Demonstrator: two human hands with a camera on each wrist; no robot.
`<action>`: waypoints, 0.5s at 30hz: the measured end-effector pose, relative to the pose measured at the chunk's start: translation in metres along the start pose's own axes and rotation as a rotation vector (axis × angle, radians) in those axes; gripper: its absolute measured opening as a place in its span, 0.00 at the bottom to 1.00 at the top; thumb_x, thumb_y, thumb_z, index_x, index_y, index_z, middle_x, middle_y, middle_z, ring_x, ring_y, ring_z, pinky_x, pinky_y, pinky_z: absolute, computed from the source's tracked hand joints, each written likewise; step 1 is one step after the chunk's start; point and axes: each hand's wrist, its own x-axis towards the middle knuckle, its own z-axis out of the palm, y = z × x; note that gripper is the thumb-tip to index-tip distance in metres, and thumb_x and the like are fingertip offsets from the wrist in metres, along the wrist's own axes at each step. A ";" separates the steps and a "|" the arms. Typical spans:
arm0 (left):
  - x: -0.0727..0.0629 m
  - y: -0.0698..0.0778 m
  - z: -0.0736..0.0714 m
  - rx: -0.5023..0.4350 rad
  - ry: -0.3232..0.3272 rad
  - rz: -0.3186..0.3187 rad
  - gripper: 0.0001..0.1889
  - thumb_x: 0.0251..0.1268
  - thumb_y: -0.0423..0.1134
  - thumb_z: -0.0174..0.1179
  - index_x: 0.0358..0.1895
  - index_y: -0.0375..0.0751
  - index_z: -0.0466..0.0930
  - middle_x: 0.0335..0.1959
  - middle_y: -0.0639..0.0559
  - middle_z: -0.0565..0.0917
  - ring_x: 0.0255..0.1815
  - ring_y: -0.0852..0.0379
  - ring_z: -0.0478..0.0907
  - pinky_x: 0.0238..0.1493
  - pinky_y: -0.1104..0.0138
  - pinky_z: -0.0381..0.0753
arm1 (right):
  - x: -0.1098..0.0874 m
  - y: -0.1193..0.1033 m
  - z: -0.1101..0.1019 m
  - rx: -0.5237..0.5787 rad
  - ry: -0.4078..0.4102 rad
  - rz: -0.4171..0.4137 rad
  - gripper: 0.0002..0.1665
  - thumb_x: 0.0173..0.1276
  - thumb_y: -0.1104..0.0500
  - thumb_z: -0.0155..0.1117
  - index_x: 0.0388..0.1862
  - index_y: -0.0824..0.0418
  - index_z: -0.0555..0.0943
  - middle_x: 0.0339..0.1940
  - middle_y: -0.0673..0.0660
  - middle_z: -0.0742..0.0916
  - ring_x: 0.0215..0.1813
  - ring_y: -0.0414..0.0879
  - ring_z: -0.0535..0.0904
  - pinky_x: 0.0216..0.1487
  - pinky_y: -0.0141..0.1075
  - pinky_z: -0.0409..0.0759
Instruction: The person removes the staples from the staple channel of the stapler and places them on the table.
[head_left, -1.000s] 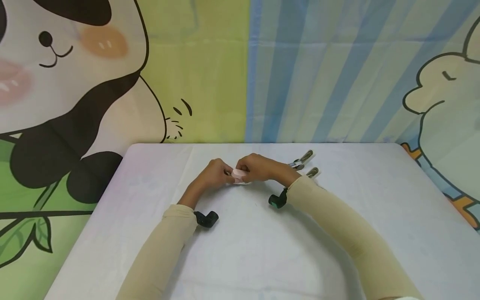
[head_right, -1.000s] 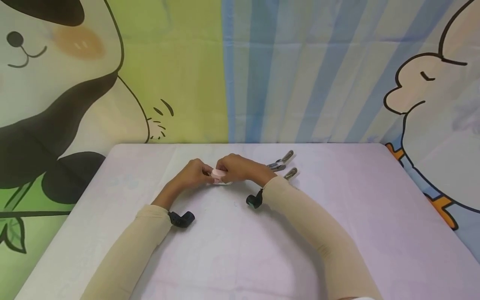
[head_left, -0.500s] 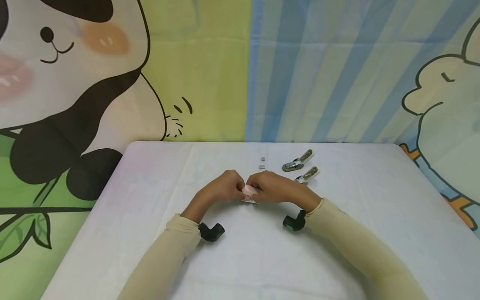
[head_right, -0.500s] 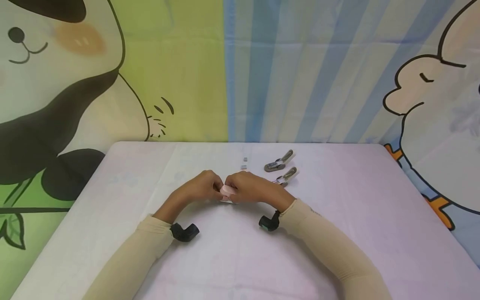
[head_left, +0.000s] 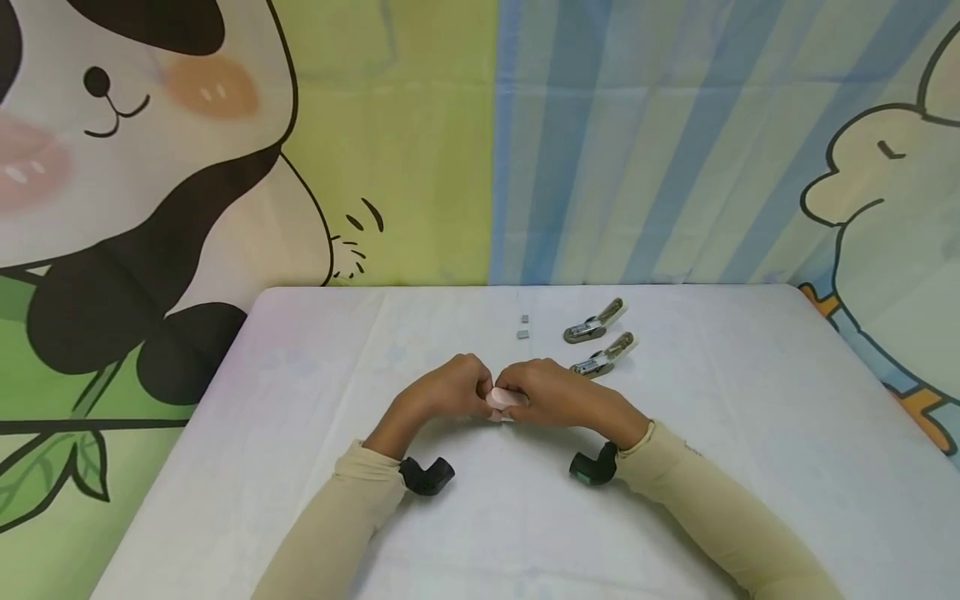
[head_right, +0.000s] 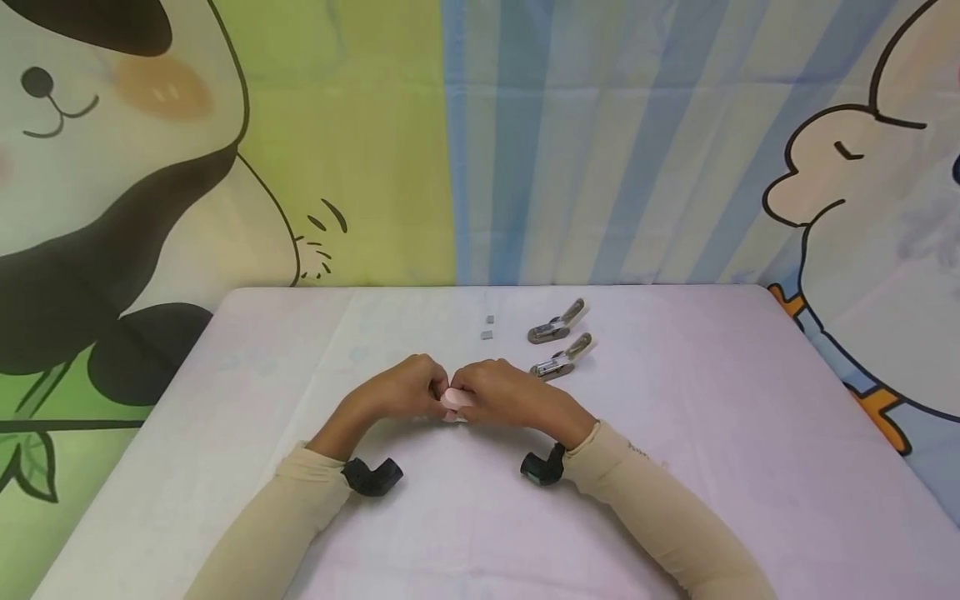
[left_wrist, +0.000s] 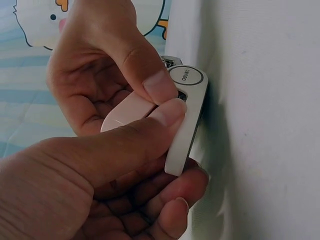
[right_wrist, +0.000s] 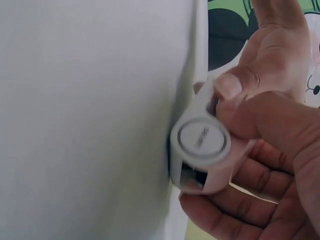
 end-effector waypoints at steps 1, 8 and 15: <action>0.000 0.000 0.000 0.004 0.007 0.010 0.13 0.51 0.33 0.74 0.18 0.41 0.78 0.14 0.58 0.73 0.18 0.63 0.66 0.21 0.70 0.65 | 0.000 0.000 0.000 -0.007 0.010 -0.011 0.06 0.66 0.60 0.67 0.41 0.55 0.82 0.36 0.42 0.82 0.34 0.35 0.75 0.37 0.33 0.74; -0.002 0.001 0.002 0.005 0.011 0.032 0.11 0.51 0.31 0.72 0.20 0.42 0.78 0.16 0.58 0.75 0.19 0.63 0.67 0.22 0.71 0.66 | 0.000 0.005 0.006 0.008 0.062 -0.013 0.06 0.62 0.61 0.68 0.38 0.58 0.82 0.27 0.41 0.81 0.28 0.34 0.73 0.32 0.31 0.73; -0.002 -0.001 0.001 0.014 0.031 0.038 0.08 0.52 0.30 0.71 0.25 0.41 0.80 0.22 0.56 0.78 0.24 0.62 0.72 0.28 0.69 0.72 | -0.005 0.014 0.009 0.167 0.131 -0.016 0.08 0.61 0.65 0.65 0.36 0.57 0.75 0.23 0.44 0.79 0.23 0.34 0.73 0.25 0.31 0.72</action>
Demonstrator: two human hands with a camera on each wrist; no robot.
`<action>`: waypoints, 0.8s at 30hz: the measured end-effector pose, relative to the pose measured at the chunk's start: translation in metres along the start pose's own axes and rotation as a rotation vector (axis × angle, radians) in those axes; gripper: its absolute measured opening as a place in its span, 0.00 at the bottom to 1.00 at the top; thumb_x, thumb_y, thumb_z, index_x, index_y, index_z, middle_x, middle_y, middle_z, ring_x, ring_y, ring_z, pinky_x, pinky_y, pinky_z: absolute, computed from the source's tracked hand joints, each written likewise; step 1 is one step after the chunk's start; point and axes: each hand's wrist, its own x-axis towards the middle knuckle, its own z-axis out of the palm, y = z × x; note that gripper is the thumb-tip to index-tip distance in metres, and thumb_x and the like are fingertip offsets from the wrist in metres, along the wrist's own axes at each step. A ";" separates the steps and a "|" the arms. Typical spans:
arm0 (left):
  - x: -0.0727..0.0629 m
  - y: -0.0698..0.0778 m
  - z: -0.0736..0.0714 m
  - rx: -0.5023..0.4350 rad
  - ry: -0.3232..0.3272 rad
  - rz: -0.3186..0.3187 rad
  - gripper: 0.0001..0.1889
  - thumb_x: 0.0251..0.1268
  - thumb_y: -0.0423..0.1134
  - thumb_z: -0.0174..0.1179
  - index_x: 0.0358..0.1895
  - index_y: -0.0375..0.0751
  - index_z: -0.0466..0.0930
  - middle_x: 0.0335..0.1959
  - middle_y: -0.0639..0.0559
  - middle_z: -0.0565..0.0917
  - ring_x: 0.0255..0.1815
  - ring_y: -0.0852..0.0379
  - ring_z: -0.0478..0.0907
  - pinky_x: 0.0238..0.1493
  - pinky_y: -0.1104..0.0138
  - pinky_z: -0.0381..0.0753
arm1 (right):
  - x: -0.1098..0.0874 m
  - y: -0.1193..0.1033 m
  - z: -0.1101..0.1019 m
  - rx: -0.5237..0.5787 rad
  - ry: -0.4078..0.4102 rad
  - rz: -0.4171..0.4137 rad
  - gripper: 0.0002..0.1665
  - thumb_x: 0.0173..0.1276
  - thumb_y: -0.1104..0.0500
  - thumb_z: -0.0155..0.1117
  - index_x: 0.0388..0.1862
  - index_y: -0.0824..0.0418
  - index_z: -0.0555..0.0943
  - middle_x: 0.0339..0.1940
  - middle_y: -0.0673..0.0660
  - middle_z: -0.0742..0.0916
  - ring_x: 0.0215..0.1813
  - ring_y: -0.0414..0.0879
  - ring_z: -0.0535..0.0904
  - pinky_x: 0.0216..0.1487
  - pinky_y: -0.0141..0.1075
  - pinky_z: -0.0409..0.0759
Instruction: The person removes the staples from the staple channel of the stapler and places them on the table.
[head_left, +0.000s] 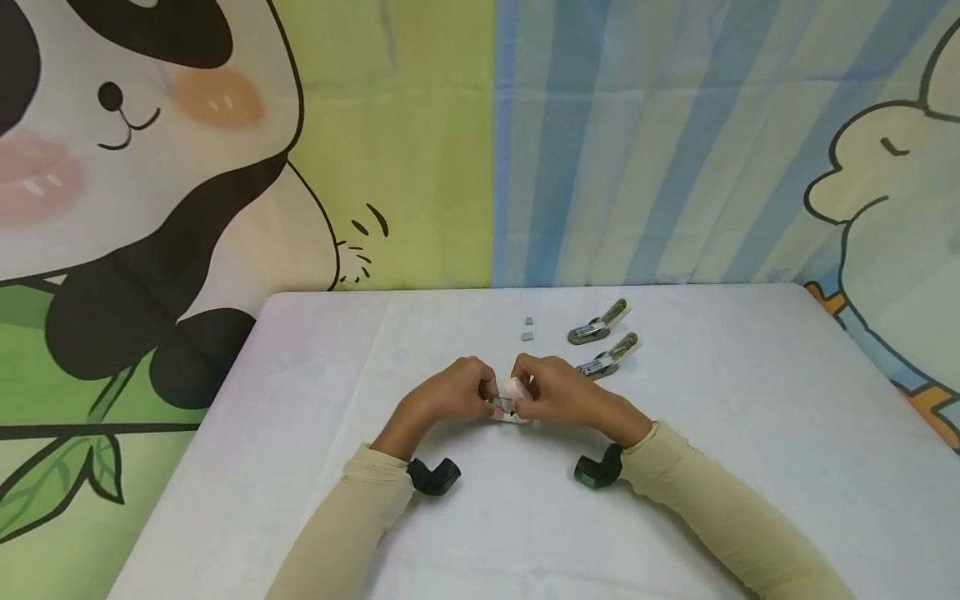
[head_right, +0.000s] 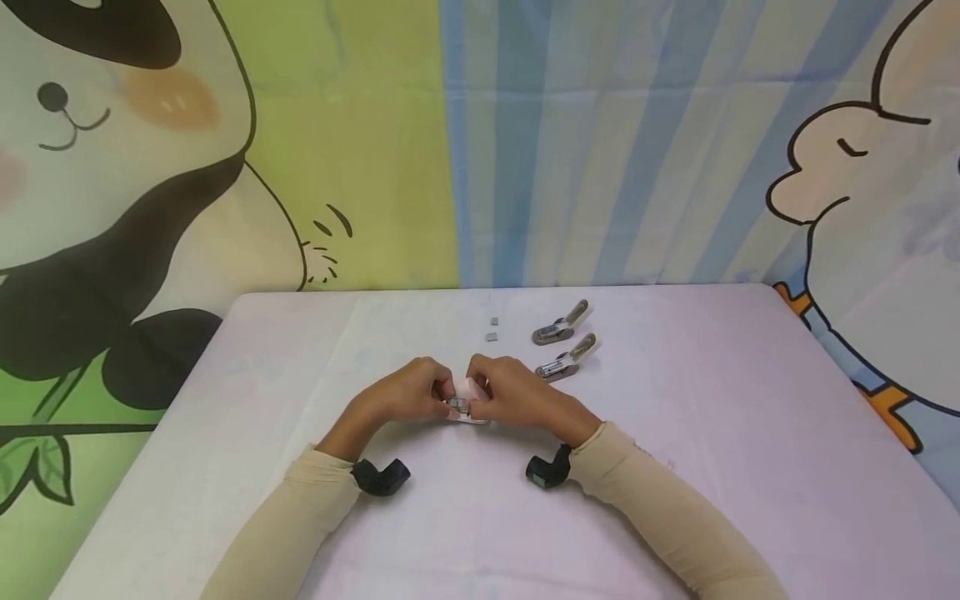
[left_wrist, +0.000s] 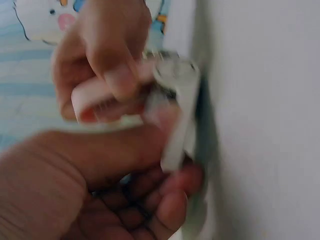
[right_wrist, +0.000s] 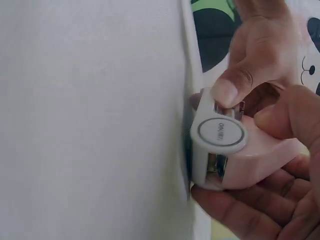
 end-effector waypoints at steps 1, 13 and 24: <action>0.001 -0.002 0.001 -0.009 -0.003 -0.002 0.08 0.53 0.31 0.72 0.26 0.41 0.81 0.23 0.57 0.79 0.25 0.62 0.73 0.30 0.69 0.73 | -0.001 0.002 -0.001 0.029 -0.002 0.010 0.09 0.62 0.66 0.64 0.37 0.57 0.74 0.24 0.45 0.79 0.23 0.34 0.73 0.25 0.32 0.73; 0.001 -0.002 0.002 -0.009 -0.035 -0.063 0.08 0.54 0.34 0.73 0.27 0.43 0.80 0.25 0.56 0.80 0.27 0.60 0.74 0.31 0.67 0.73 | -0.002 -0.004 -0.025 -0.079 -0.114 0.020 0.10 0.59 0.63 0.67 0.33 0.52 0.75 0.28 0.42 0.80 0.30 0.36 0.74 0.34 0.35 0.74; 0.000 0.001 0.005 -0.015 -0.035 -0.080 0.09 0.52 0.32 0.73 0.25 0.42 0.80 0.23 0.55 0.79 0.25 0.60 0.71 0.29 0.68 0.71 | -0.009 -0.010 -0.039 -0.250 -0.167 0.178 0.10 0.61 0.51 0.73 0.23 0.50 0.83 0.22 0.40 0.81 0.23 0.36 0.72 0.32 0.37 0.74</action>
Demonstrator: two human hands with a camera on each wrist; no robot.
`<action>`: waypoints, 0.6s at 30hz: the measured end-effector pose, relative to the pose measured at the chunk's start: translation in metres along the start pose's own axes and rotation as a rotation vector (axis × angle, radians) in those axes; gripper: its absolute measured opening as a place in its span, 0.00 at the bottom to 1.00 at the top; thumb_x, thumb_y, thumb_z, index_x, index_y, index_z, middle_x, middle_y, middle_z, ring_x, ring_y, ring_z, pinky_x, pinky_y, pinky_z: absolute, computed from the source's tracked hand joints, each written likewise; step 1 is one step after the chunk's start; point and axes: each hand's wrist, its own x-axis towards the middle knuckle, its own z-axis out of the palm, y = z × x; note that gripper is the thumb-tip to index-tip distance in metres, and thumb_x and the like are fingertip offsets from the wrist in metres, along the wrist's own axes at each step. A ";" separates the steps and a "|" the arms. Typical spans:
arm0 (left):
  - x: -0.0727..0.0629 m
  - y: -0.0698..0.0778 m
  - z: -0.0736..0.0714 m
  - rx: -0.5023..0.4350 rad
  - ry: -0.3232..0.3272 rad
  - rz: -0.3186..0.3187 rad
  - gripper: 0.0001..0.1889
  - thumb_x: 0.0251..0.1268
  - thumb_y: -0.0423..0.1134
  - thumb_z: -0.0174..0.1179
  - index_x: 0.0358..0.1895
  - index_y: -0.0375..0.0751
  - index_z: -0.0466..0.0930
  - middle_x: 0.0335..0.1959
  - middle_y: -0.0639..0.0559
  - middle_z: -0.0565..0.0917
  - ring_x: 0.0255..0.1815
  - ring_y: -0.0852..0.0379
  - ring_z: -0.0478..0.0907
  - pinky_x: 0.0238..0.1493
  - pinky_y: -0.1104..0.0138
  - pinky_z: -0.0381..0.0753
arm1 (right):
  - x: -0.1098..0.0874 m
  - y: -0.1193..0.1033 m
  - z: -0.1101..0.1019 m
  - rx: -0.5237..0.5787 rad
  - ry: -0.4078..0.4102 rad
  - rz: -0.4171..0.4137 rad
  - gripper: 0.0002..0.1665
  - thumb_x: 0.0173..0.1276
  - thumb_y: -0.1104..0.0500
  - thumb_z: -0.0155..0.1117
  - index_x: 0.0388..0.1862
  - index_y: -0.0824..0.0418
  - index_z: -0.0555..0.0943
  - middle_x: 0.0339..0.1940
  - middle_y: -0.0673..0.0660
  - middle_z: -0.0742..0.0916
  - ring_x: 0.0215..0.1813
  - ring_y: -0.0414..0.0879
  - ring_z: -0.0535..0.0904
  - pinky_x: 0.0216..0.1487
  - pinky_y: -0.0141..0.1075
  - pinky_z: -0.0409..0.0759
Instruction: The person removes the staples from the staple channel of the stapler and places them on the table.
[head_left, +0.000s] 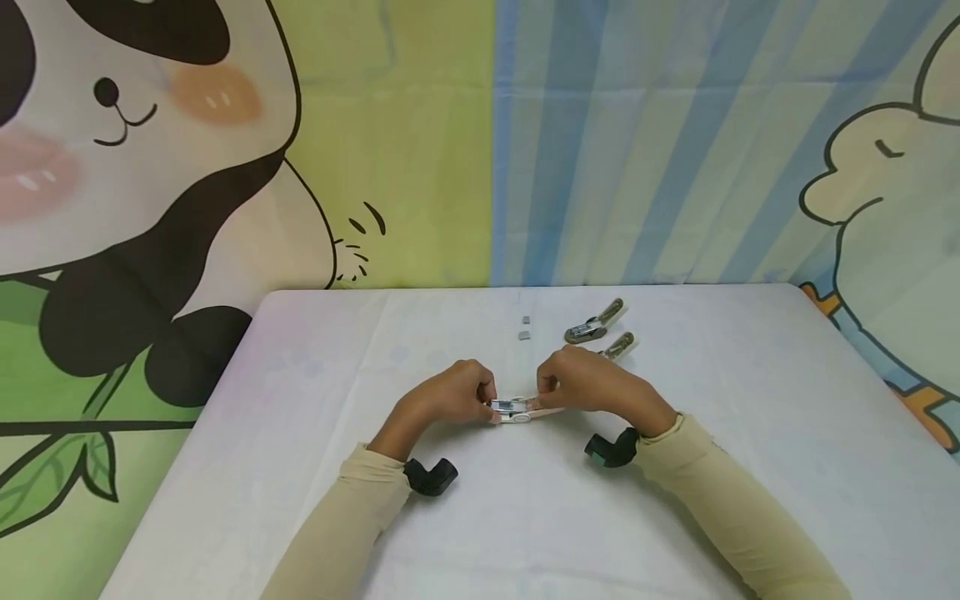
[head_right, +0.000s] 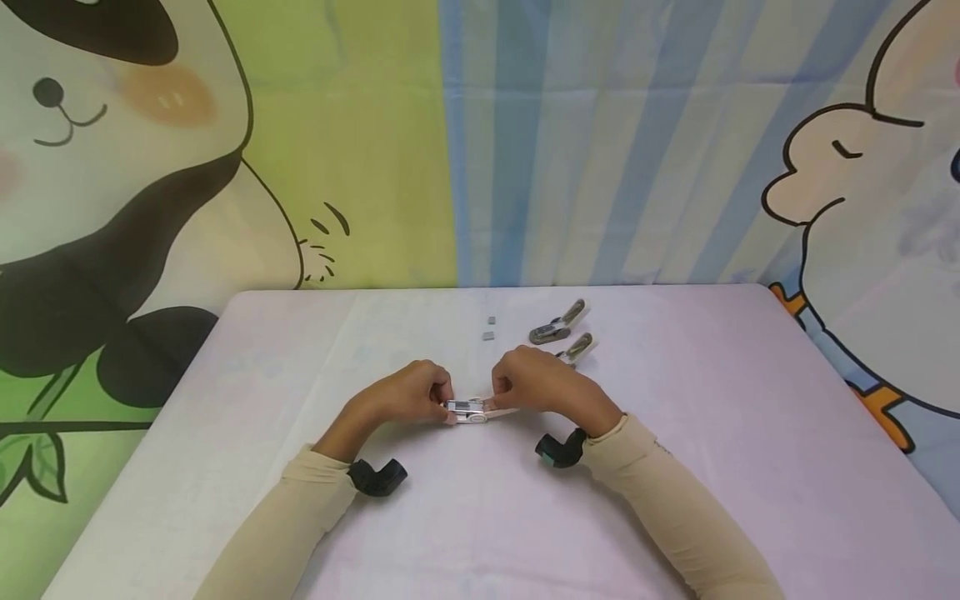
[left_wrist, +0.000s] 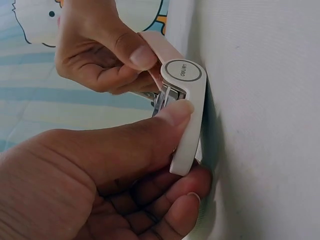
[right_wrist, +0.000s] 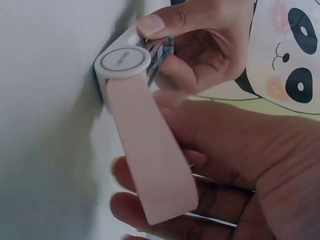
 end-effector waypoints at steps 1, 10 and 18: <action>0.000 0.000 0.000 0.004 0.000 0.002 0.09 0.52 0.32 0.73 0.25 0.42 0.80 0.23 0.55 0.79 0.25 0.60 0.71 0.29 0.68 0.71 | 0.000 -0.002 0.000 -0.030 0.018 -0.003 0.08 0.61 0.51 0.73 0.25 0.50 0.84 0.24 0.40 0.82 0.25 0.36 0.73 0.34 0.38 0.75; 0.000 0.001 -0.001 0.032 0.007 0.004 0.08 0.52 0.33 0.73 0.25 0.43 0.81 0.22 0.56 0.79 0.25 0.60 0.73 0.29 0.67 0.72 | 0.009 -0.022 0.015 0.105 0.156 -0.123 0.04 0.66 0.61 0.69 0.39 0.58 0.87 0.34 0.46 0.84 0.33 0.41 0.76 0.34 0.34 0.75; -0.001 0.003 0.000 0.029 0.008 -0.001 0.08 0.53 0.33 0.72 0.24 0.44 0.81 0.22 0.55 0.78 0.26 0.59 0.72 0.29 0.67 0.72 | 0.015 -0.027 0.032 0.021 0.101 -0.051 0.05 0.63 0.55 0.71 0.32 0.54 0.87 0.27 0.41 0.83 0.27 0.32 0.73 0.27 0.29 0.72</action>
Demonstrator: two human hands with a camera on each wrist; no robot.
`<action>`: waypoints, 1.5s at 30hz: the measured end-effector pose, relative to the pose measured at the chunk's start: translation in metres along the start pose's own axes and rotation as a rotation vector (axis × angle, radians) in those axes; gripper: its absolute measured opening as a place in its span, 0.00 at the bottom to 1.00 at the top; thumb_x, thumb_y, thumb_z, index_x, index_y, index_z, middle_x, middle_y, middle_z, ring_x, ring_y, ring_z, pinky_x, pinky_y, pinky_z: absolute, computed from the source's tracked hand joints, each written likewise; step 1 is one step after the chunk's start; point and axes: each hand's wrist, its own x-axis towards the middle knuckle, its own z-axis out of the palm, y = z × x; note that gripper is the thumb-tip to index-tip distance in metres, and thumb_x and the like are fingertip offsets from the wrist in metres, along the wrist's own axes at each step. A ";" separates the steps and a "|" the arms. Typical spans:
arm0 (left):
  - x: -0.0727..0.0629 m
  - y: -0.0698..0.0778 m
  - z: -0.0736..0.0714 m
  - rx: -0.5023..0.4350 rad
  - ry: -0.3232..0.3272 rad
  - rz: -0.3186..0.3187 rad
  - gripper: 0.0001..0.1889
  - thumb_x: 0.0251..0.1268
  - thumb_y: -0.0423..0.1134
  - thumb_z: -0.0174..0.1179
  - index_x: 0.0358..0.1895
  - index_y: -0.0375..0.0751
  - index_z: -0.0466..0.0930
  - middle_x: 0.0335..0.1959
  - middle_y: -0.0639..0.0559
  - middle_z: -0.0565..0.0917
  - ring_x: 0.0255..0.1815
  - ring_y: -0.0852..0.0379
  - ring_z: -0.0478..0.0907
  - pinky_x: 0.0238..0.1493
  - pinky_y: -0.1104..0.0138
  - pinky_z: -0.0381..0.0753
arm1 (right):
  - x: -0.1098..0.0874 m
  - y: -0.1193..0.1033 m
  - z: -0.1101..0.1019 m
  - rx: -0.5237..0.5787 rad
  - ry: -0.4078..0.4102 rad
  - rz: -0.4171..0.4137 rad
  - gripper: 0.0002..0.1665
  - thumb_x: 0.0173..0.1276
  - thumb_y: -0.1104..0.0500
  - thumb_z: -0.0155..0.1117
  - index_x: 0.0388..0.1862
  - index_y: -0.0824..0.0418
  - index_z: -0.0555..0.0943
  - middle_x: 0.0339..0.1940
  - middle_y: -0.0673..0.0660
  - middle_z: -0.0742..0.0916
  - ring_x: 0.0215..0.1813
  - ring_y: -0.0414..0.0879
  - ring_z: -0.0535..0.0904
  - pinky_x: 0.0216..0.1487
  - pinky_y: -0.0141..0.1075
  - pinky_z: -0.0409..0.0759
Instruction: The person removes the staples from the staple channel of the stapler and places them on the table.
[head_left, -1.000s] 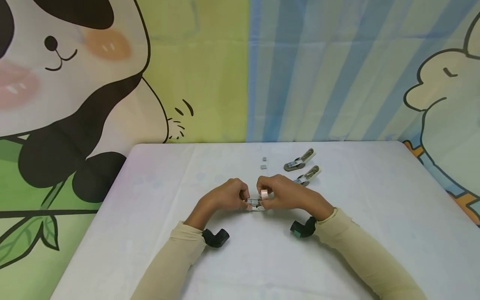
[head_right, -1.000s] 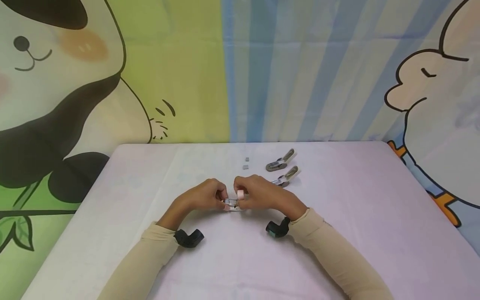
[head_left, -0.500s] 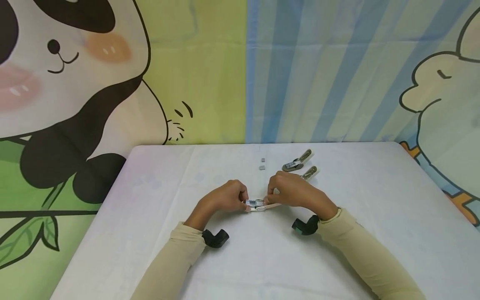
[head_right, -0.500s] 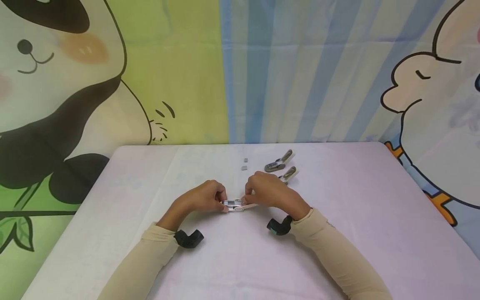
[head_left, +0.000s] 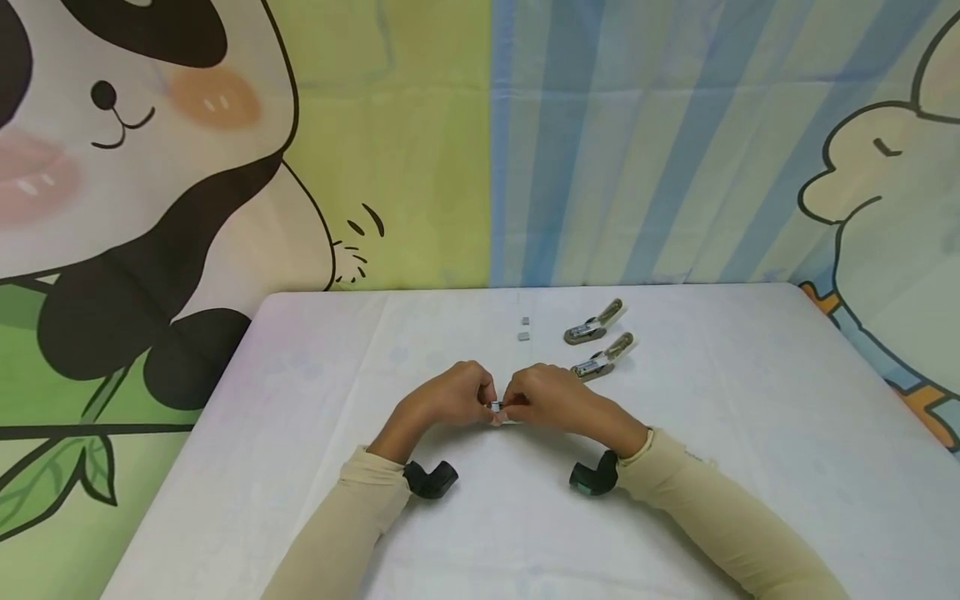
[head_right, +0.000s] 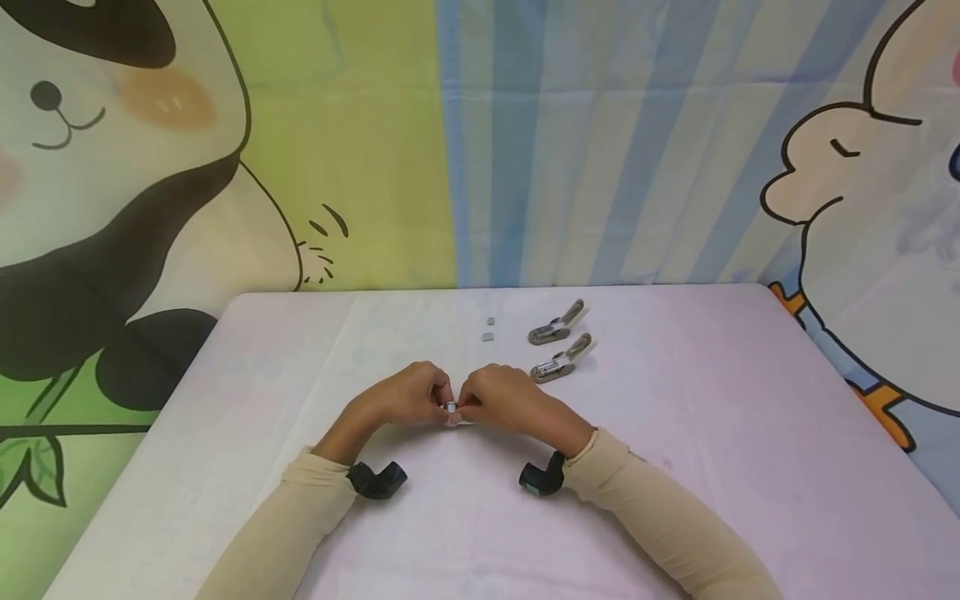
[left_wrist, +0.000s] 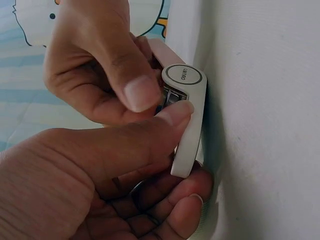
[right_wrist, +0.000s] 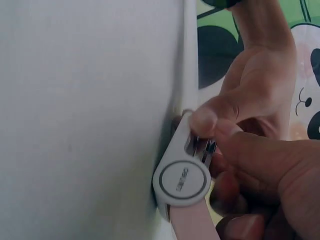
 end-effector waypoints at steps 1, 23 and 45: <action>0.000 0.000 0.000 -0.002 0.001 0.000 0.08 0.53 0.33 0.72 0.24 0.44 0.81 0.22 0.55 0.78 0.26 0.59 0.72 0.29 0.67 0.72 | 0.000 -0.001 0.001 -0.002 0.003 0.008 0.04 0.63 0.54 0.71 0.33 0.54 0.88 0.28 0.40 0.83 0.27 0.32 0.73 0.26 0.29 0.72; 0.001 -0.001 -0.001 -0.012 -0.008 -0.013 0.09 0.53 0.36 0.73 0.23 0.44 0.81 0.21 0.56 0.78 0.26 0.60 0.71 0.29 0.67 0.71 | 0.001 0.003 0.004 0.091 0.062 -0.039 0.02 0.63 0.58 0.72 0.30 0.52 0.87 0.27 0.39 0.82 0.25 0.32 0.72 0.25 0.29 0.71; 0.003 -0.004 0.000 0.000 -0.079 -0.065 0.09 0.52 0.36 0.73 0.27 0.43 0.80 0.23 0.54 0.78 0.25 0.60 0.71 0.28 0.68 0.70 | 0.000 0.055 -0.029 0.030 0.156 0.033 0.04 0.63 0.63 0.69 0.33 0.58 0.89 0.37 0.50 0.88 0.32 0.41 0.78 0.33 0.37 0.74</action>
